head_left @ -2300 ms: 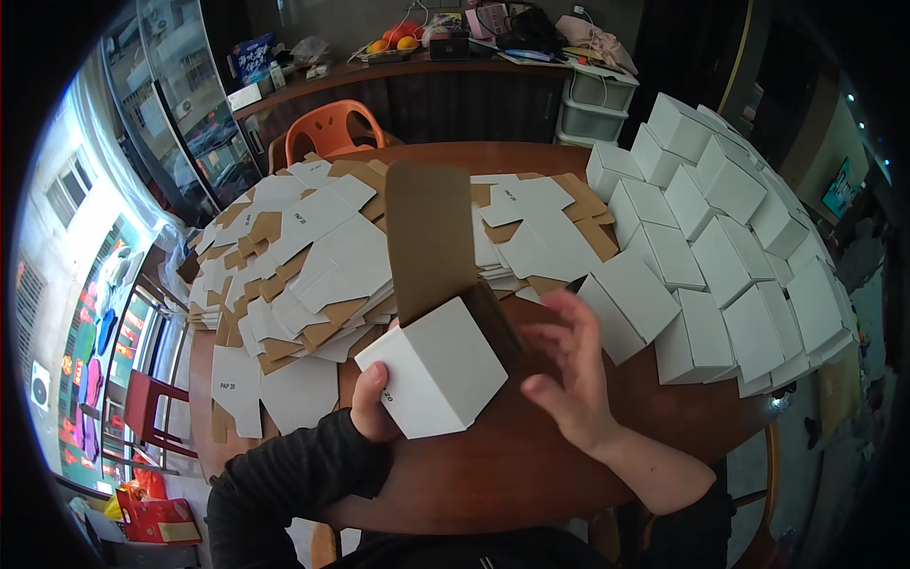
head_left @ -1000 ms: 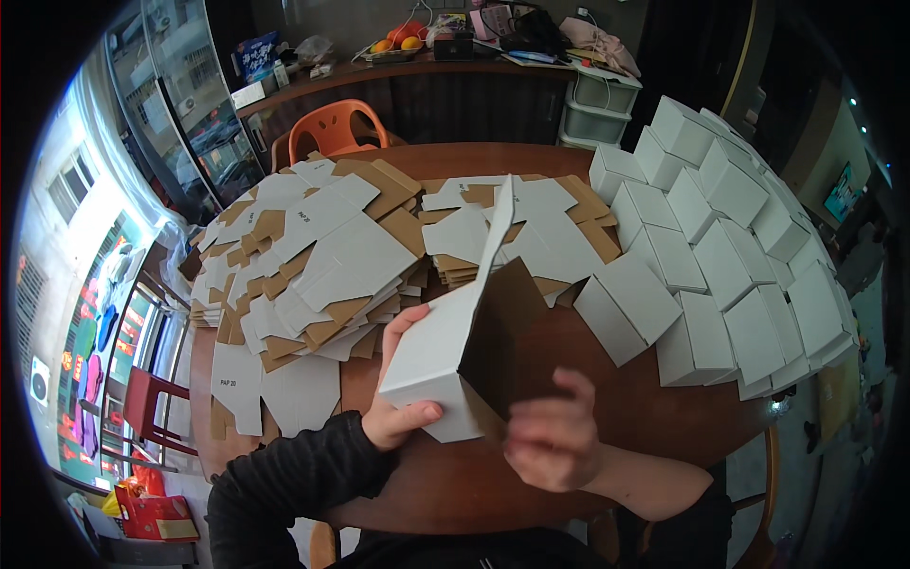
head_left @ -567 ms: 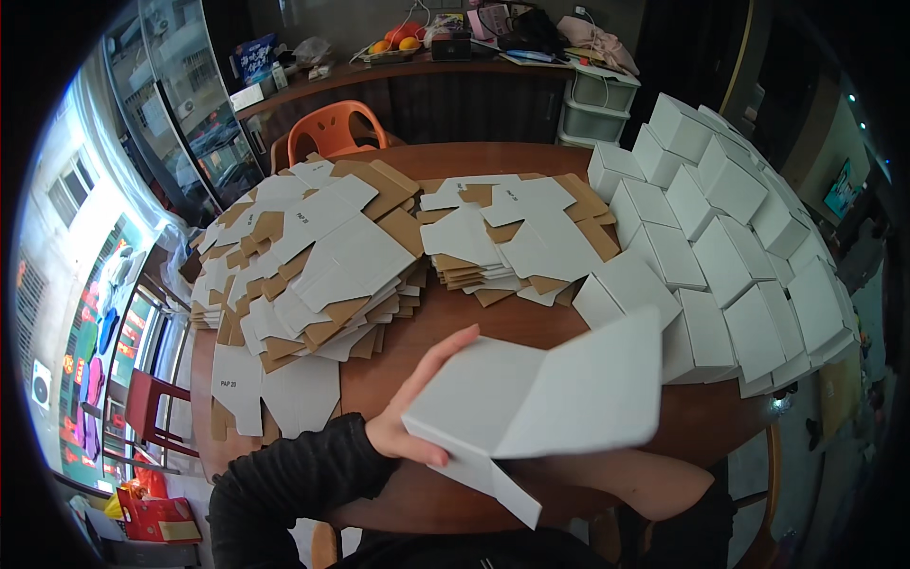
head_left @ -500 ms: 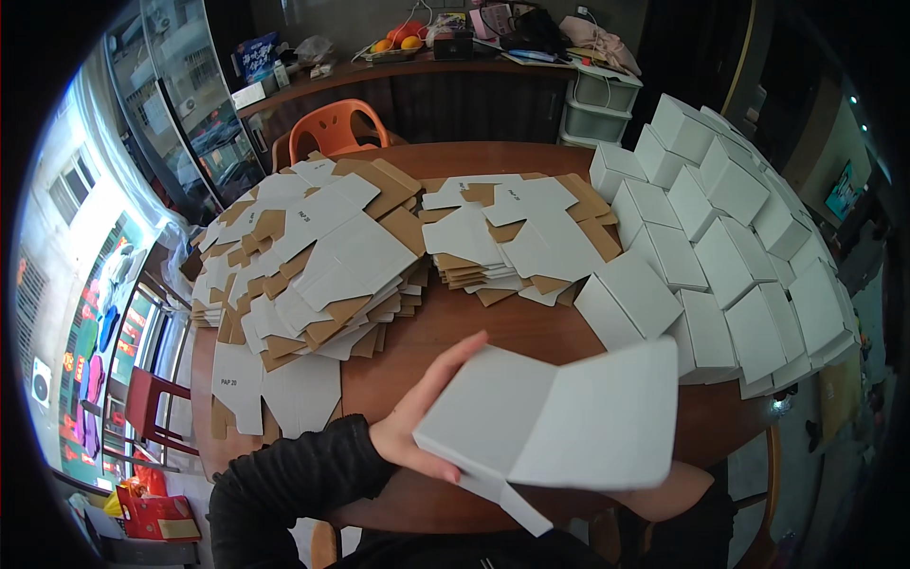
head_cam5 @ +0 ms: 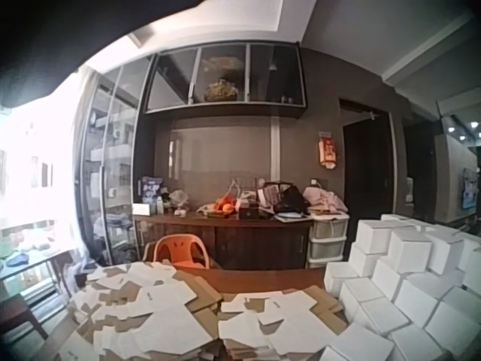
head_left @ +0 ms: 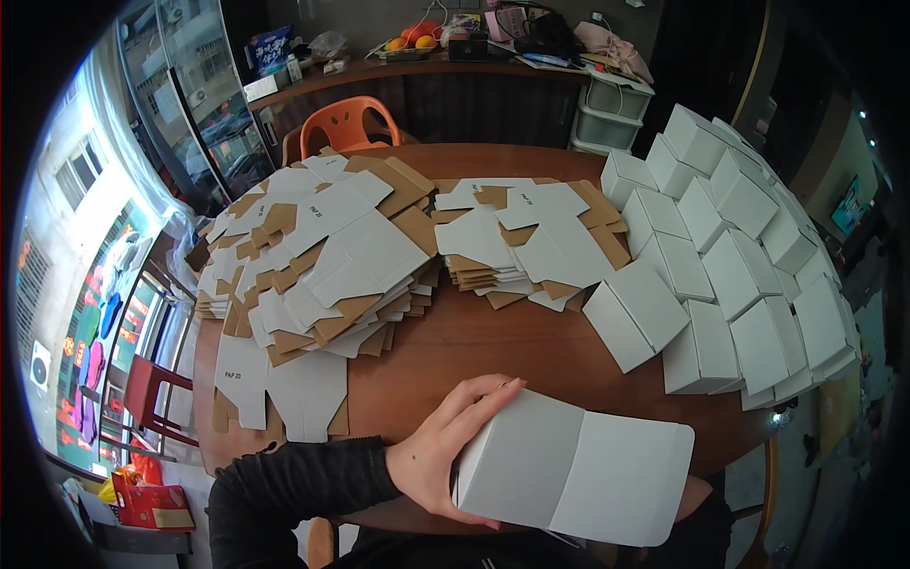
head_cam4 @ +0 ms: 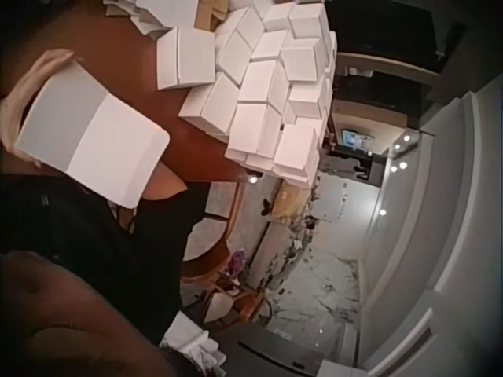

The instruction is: The person assembles small white cardboard boxes by hand. They pick up flat, pre-cut cardboard sheets, fold the sides and flaps along pre-scored lines, and interlock the tabs to form a closed box. The finished boxes are stacked on the right side of the table.

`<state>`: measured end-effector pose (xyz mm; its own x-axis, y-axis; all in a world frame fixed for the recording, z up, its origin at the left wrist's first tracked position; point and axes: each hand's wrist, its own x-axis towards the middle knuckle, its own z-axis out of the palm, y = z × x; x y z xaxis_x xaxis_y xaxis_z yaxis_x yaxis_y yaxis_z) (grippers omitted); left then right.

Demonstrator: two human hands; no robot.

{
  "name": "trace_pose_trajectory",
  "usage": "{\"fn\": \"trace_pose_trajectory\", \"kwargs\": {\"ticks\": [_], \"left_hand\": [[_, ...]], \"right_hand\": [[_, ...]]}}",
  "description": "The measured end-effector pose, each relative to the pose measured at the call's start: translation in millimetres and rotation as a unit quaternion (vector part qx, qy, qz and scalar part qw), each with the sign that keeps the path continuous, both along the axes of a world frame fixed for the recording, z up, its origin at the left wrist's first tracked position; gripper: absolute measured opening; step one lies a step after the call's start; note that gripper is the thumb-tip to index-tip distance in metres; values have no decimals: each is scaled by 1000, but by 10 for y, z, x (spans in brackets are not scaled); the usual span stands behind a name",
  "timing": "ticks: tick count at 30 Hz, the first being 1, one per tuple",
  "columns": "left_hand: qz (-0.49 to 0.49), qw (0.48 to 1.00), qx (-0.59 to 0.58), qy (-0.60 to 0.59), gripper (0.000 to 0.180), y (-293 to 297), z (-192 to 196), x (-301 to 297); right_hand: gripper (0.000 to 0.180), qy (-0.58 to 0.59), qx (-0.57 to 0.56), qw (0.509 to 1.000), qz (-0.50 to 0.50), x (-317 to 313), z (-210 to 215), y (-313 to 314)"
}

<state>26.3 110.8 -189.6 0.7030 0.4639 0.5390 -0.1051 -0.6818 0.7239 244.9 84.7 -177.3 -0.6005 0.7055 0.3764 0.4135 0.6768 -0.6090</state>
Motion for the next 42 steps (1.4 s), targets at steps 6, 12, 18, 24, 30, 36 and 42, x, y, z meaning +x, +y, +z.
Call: {"fn": "trace_pose_trajectory", "kwargs": {"ticks": [6, 12, 18, 24, 30, 36, 42], "left_hand": [[19, 1000, 17, 16, 129, -26, 17, 24], [6, 1000, 10, 23, 128, 26, 0, -35], [8, 999, 32, 18, 128, 5, 37, 10], [-9, 947, -290, -141, 130, 206, -180, 1], [33, 692, -627, -357, 70, 348, -423, -238], [-16, 649, -673, -356, 59, 352, -311, -216], [78, 774, -564, -276, 55, 313, -283, -163]], "right_hand": [[25, -1, 9, 1000, -8, 13, -6, 10], [25, 3, 23, 1000, -4, 12, -37, 24], [25, -3, 47, 999, -11, 8, -26, 10], [24, 23, 124, 992, -24, 98, -28, 63], [38, 189, 360, 900, -157, 206, -10, 283], [63, 403, -109, 904, -87, 144, -237, 389], [84, 368, -270, 890, -20, 15, -314, 217]]}}
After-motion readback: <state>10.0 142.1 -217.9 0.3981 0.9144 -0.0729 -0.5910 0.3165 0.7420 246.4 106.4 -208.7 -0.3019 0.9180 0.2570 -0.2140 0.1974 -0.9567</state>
